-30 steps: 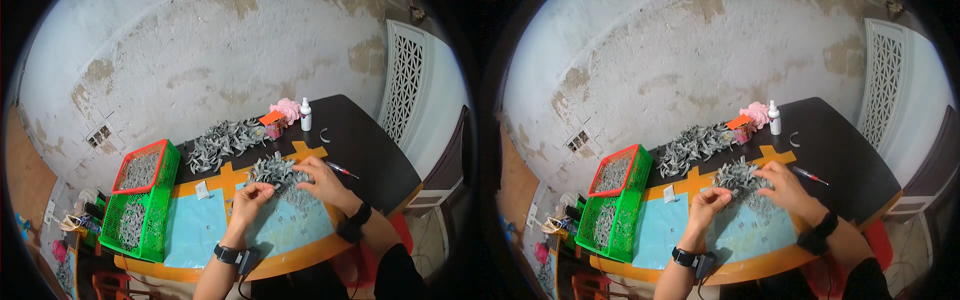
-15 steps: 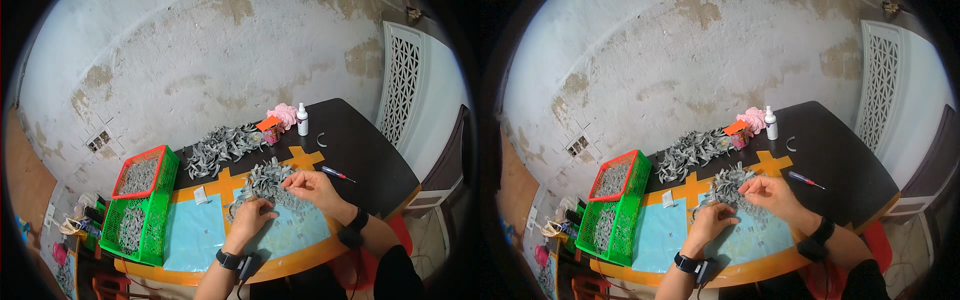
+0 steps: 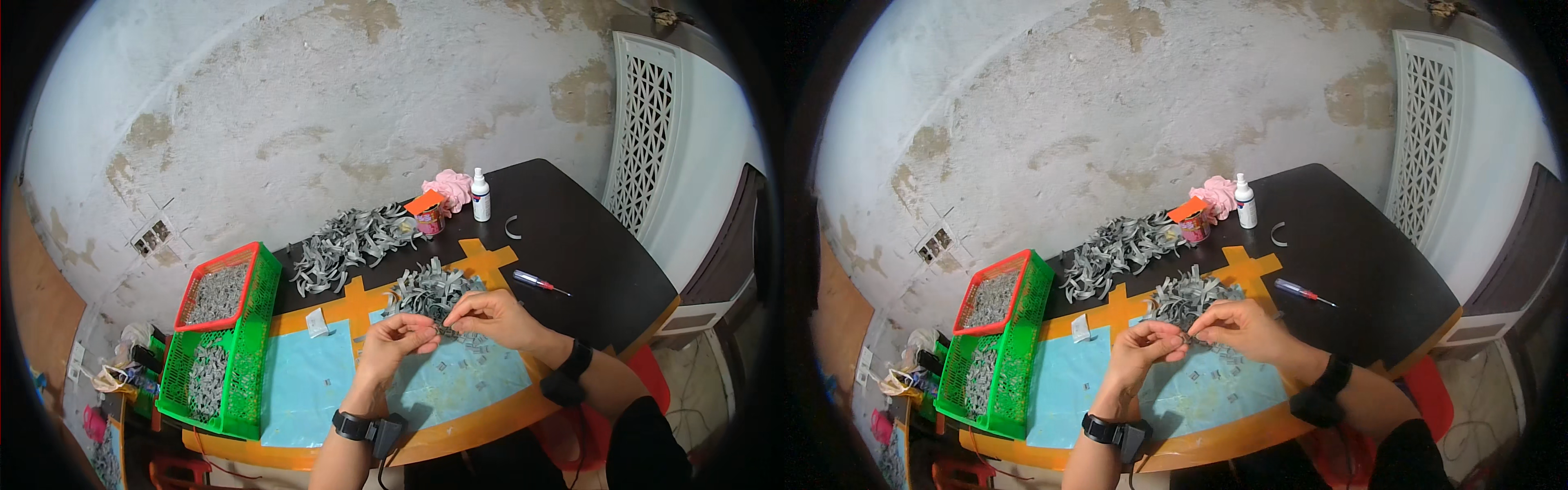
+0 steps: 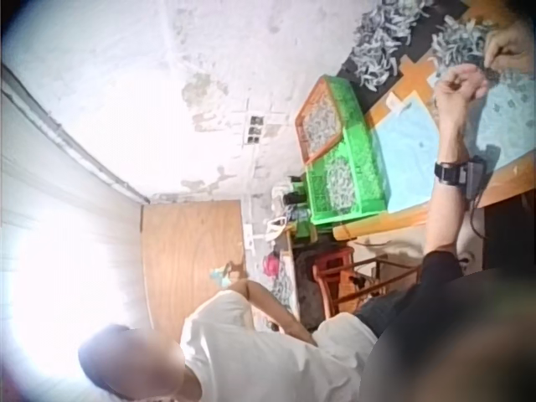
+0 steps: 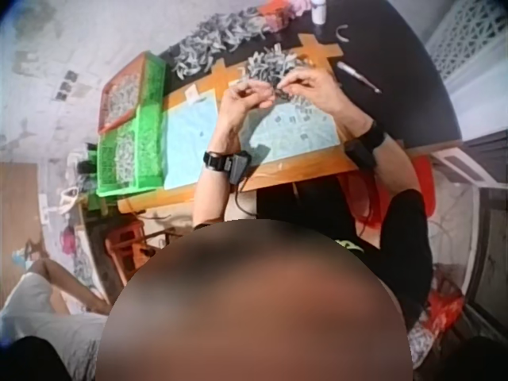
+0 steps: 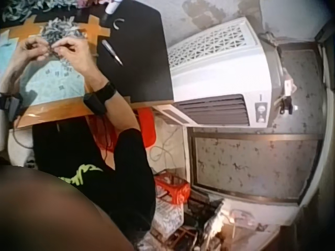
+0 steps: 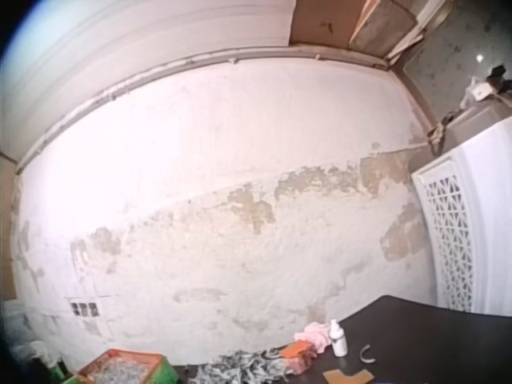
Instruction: Inspecting and sorting small grey fabric shoe components at a workbench.
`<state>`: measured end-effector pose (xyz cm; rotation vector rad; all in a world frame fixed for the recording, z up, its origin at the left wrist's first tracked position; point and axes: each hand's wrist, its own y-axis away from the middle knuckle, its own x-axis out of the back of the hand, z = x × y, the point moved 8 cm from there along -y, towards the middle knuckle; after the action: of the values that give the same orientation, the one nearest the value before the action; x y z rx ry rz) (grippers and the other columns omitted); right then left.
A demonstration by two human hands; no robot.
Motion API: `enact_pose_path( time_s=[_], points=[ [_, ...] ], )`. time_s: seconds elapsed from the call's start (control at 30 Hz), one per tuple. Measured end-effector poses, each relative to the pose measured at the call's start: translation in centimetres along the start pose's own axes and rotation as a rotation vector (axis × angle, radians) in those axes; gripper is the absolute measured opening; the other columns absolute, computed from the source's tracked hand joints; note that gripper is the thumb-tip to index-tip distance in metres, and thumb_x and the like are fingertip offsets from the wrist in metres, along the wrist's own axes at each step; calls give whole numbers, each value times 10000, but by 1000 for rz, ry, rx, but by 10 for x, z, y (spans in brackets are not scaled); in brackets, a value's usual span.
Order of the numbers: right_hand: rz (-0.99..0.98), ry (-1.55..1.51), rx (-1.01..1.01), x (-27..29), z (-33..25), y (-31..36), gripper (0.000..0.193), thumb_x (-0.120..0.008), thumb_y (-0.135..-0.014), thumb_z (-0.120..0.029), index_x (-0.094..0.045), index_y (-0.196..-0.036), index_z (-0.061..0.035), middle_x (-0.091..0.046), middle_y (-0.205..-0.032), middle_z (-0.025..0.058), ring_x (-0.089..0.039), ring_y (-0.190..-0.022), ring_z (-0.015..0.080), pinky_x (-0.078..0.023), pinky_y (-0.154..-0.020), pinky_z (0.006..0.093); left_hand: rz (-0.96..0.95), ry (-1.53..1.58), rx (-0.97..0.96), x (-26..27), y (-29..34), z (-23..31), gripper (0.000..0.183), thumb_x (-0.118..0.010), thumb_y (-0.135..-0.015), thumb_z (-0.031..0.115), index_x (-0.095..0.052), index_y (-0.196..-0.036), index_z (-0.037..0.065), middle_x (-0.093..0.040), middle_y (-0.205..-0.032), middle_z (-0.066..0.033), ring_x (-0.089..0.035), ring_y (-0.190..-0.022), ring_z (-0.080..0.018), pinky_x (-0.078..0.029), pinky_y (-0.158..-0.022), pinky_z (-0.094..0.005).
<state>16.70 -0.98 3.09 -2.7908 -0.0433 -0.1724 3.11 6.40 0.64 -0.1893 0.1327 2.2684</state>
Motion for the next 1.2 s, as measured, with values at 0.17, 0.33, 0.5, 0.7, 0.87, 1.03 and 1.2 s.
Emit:
enact_pose_path(
  time_s=[0.17, 0.33, 0.5, 0.7, 0.87, 1.03, 1.2],
  points=[
    [51, -176, -145, -1, 2, 2, 163, -635, -861, -7, -620, -1016, 40, -647, -908, 68, -623, -840, 103, -504, -759, 234, 20, 61, 8, -3, 1, 1, 194, -647, -842, -13, -652, -1035, -27, -679, -941, -122, -668, -865, -178, -554, -804, -278],
    [22, -181, -94, -1, 2, 4, 106, -647, -855, -14, -612, -945, 30, -650, -892, 61, -622, -837, 99, -505, -756, 232, 14, 70, 24, -10, 2, 0, 174, -643, -844, -11, -663, -1017, -18, -681, -950, -133, -672, -877, -200, -560, -810, -293],
    [27, -209, -154, 6, 6, 1, 113, -650, -852, -20, -618, -950, 25, -650, -874, 56, -617, -821, 95, -502, -742, 231, 15, 126, 35, -6, 4, -1, 181, -640, -851, 1, -661, -1030, -14, -679, -959, -124, -668, -897, -196, -556, -817, -293],
    [-59, -300, -213, -4, 8, 3, 115, -648, -852, -24, -626, -954, 23, -654, -863, 58, -619, -780, 101, -494, -729, 226, -58, 140, 57, -17, 7, 4, 193, -637, -856, 10, -651, -1048, -7, -676, -966, -115, -669, -868, -188, -556, -813, -288],
    [-90, -340, -228, -7, 3, 5, 126, -663, -830, -17, -630, -944, 26, -657, -837, 61, -622, -765, 107, -491, -716, 224, -85, 117, 104, -23, 11, 4, 134, -650, -846, 10, -644, -979, -2, -674, -911, -96, -669, -848, -175, -557, -800, -282],
    [-108, -347, -278, -7, 9, 6, 134, -678, -809, -7, -626, -928, 27, -659, -827, 65, -628, -744, 113, -494, -689, 228, -92, 109, 117, -24, 10, 3, 124, -657, -837, 4, -641, -960, -1, -675, -893, -93, -670, -830, -168, -559, -779, -276],
    [-88, -357, -281, -8, 6, 7, 153, -694, -790, 15, -617, -922, 26, -661, -817, 69, -635, -737, 113, -506, -683, 226, -89, 95, 129, -26, 12, 3, 121, -661, -831, 0, -649, -951, -7, -678, -874, -98, -672, -807, -167, -558, -762, -273]
  ],
)
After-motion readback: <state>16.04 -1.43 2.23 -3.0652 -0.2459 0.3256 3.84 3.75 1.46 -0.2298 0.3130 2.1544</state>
